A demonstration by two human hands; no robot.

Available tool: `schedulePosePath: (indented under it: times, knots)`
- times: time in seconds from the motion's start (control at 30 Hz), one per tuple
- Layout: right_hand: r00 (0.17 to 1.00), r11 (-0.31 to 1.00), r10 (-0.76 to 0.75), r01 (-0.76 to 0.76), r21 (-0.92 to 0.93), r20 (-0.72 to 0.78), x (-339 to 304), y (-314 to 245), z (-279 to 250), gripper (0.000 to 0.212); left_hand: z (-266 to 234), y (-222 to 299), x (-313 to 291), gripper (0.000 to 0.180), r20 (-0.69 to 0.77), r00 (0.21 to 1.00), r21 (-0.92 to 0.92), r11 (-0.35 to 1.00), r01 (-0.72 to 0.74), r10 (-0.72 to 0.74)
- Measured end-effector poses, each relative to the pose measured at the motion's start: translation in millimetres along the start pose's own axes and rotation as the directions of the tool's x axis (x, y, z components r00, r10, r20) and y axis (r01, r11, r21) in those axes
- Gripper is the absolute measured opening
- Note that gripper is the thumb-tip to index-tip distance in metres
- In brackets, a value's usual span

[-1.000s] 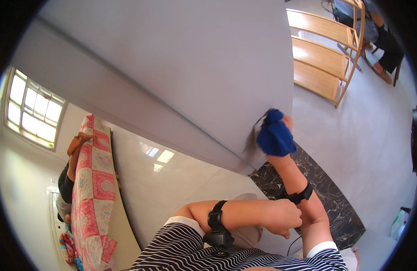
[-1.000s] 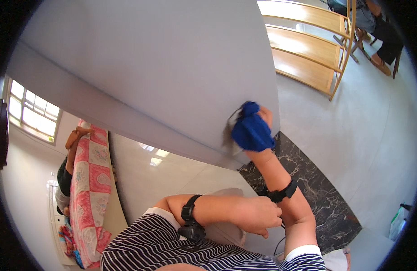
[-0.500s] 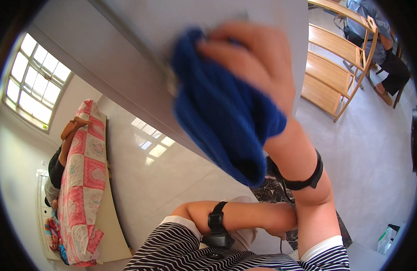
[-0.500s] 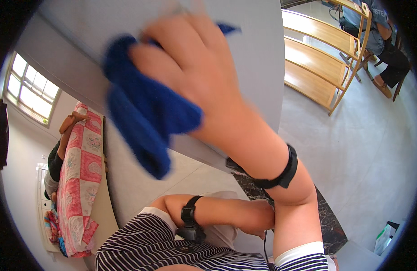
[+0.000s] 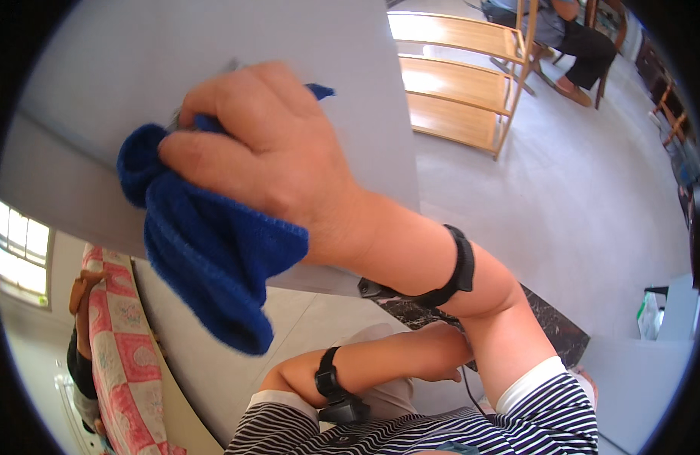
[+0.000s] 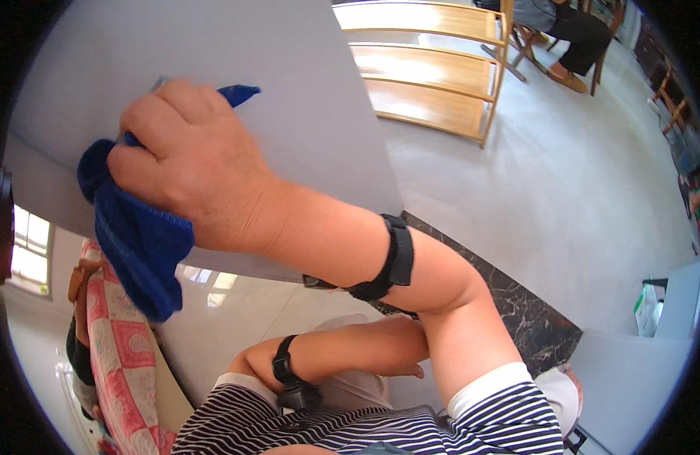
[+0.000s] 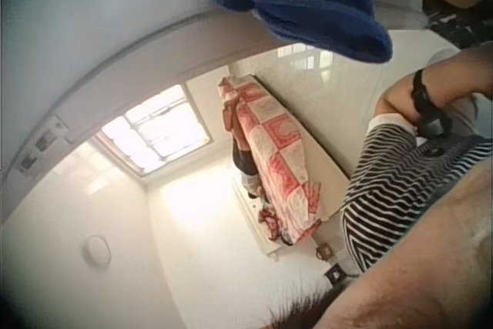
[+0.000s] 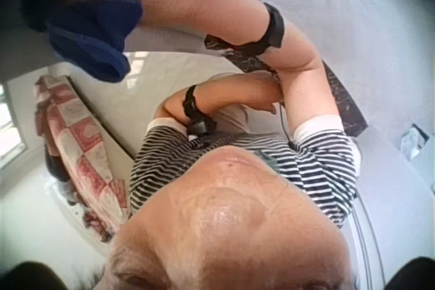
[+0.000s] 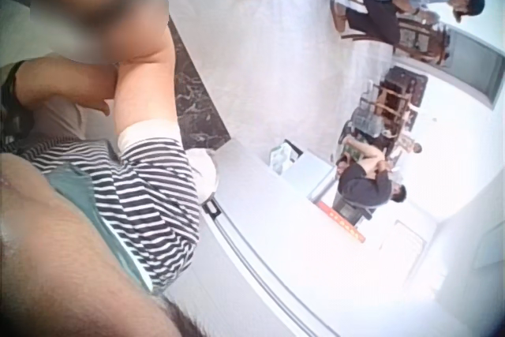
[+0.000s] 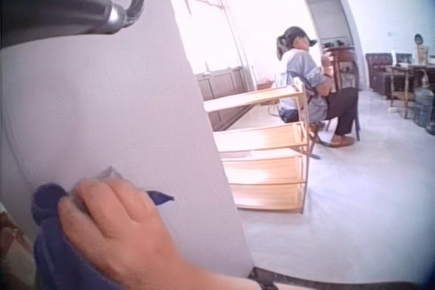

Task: The person wipes a white closet door, a lower cabinet section, and a sliding glass door frame using a blue cloth.

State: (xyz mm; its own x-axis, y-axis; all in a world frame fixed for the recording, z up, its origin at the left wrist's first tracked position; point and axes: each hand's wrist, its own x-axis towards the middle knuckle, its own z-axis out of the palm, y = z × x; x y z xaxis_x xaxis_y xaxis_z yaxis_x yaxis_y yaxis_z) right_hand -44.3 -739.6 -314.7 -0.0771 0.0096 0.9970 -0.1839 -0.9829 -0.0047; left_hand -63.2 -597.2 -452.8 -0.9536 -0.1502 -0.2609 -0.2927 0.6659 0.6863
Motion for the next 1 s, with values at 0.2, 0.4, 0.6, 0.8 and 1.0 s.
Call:
schedulePosePath:
  times: [0.2,0.4,0.6,0.8,1.0]
  knots:
    - [0.973,0.995,0.095,-0.086,-0.05,0.209,-113.1,2.6,-44.0,0.031,-13.0,10.4,-1.1,0.038,0.21,0.97,0.069,0.992,0.109,-0.121]
    - [0.981,0.993,0.103,-0.091,-0.08,0.166,-66.7,-2.6,-35.7,0.031,-8.6,8.2,0.2,0.039,0.147,0.987,0.053,0.997,0.054,-0.061]
    - [0.991,0.991,0.136,-0.135,-0.017,0.015,-72.9,6.2,-26.7,0.028,-6.9,5.2,-4.3,0.042,0.133,0.991,0.09,0.996,0.024,-0.036]
    - [0.59,0.575,0.802,-0.806,0.144,0.1,-257.5,1.7,-63.0,0.021,-4.8,6.1,-11.0,0.043,0.163,0.984,0.113,0.992,0.05,-0.069]
    - [-0.096,-0.062,0.994,-0.873,0.484,-0.044,-277.2,10.7,-90.8,0.026,-4.5,5.3,-14.8,0.045,0.105,0.994,0.127,0.992,0.003,-0.016]
